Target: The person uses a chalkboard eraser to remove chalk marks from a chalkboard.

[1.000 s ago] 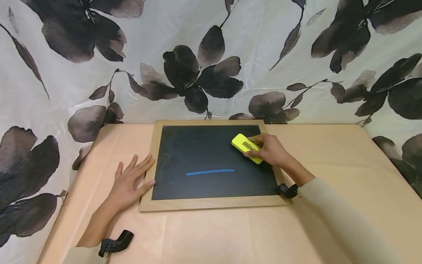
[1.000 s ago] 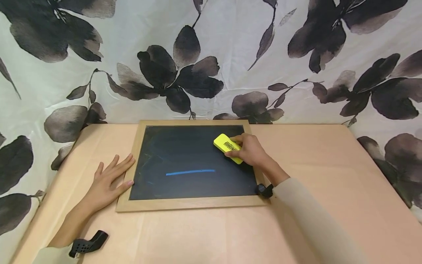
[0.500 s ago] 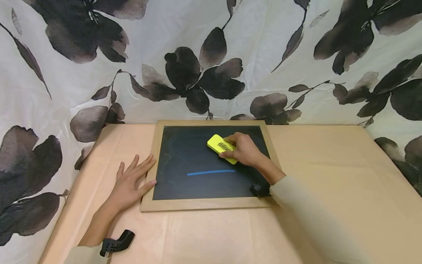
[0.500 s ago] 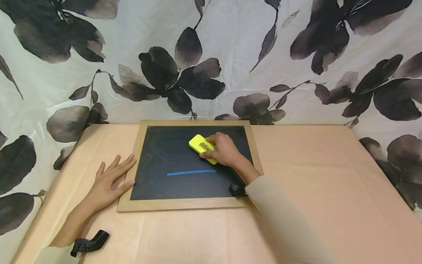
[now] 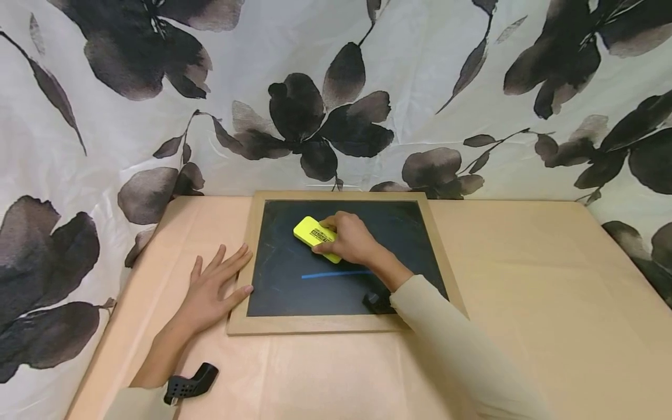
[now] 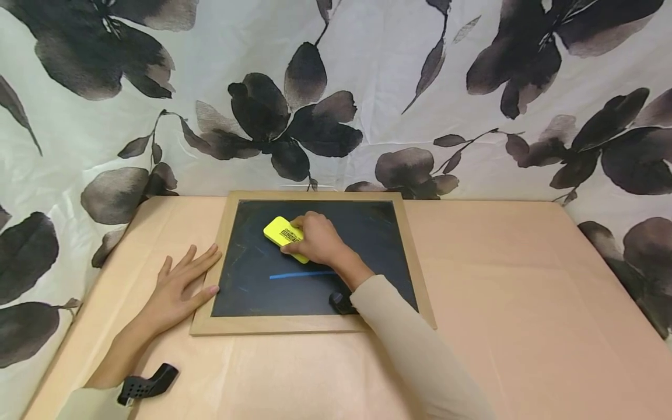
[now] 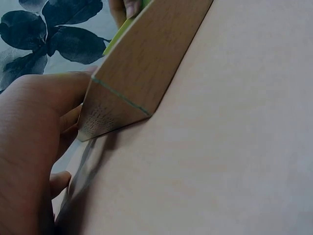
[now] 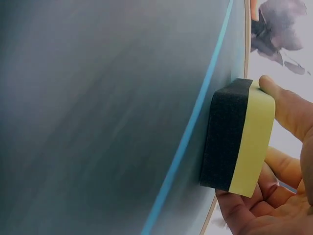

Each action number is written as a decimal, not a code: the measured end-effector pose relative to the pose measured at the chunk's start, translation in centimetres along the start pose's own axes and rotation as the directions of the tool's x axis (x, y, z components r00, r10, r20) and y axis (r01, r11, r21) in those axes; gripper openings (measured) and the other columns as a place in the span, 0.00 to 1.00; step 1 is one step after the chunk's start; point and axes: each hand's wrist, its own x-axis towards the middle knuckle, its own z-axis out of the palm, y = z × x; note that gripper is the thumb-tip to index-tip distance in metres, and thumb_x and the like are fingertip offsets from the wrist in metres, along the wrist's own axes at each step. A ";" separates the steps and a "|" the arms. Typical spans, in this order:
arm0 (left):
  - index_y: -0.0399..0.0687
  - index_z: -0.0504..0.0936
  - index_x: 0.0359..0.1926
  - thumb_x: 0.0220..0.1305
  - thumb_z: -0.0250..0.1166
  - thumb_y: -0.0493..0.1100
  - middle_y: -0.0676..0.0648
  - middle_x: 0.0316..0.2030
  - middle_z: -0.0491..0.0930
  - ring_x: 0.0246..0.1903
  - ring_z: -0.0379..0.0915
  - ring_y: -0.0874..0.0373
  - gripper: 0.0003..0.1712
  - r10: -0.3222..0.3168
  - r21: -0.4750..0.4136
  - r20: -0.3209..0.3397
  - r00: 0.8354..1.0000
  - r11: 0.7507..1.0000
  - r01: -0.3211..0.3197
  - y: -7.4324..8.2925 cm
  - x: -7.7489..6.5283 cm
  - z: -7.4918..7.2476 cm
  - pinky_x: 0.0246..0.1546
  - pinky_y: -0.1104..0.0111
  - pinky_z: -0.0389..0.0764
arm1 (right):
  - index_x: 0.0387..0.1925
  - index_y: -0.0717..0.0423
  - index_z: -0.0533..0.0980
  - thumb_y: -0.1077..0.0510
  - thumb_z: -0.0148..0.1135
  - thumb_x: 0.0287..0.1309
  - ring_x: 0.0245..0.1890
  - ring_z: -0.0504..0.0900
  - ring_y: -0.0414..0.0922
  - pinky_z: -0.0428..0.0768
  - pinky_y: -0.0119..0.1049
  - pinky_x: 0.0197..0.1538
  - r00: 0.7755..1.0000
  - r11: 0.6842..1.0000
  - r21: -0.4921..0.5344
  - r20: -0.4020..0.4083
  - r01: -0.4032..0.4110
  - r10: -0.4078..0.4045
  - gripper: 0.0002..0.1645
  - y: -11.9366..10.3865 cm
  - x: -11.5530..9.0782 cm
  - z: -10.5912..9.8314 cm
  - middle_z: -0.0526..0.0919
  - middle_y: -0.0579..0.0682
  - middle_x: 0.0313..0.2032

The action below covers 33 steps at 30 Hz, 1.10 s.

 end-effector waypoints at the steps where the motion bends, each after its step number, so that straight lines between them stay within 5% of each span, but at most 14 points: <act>1: 0.56 0.61 0.65 0.54 0.61 0.56 0.52 0.64 0.56 0.64 0.41 0.42 0.38 0.001 0.002 -0.001 1.000 1.000 -0.001 0.0 0.0 0.0 0.56 0.42 0.30 | 0.49 0.58 0.76 0.43 0.70 0.39 0.34 0.71 0.43 0.69 0.35 0.38 1.000 1.000 -0.001 0.005 0.007 -0.007 0.35 -0.3 0.1 0.2 0.76 0.48 0.36; 13: 0.57 0.61 0.65 0.54 0.60 0.58 0.52 0.64 0.57 0.64 0.41 0.42 0.37 0.007 0.032 -0.005 1.000 0.999 -0.007 0.6 0.2 0.0 0.56 0.41 0.31 | 0.51 0.56 0.74 0.44 0.69 0.40 0.36 0.70 0.42 0.69 0.34 0.39 0.993 0.995 -0.013 0.070 0.095 -0.094 0.36 -3.1 1.0 0.9 0.75 0.49 0.40; 33: 0.58 0.61 0.65 0.55 0.59 0.58 0.54 0.64 0.57 0.64 0.41 0.42 0.37 -0.007 0.040 -0.011 1.000 0.999 0.007 0.4 -0.5 0.2 0.56 0.42 0.31 | 0.50 0.56 0.75 0.44 0.68 0.41 0.31 0.69 0.40 0.69 0.31 0.33 0.966 0.973 -0.055 0.138 0.226 -0.217 0.33 -3.7 1.0 1.4 0.74 0.47 0.35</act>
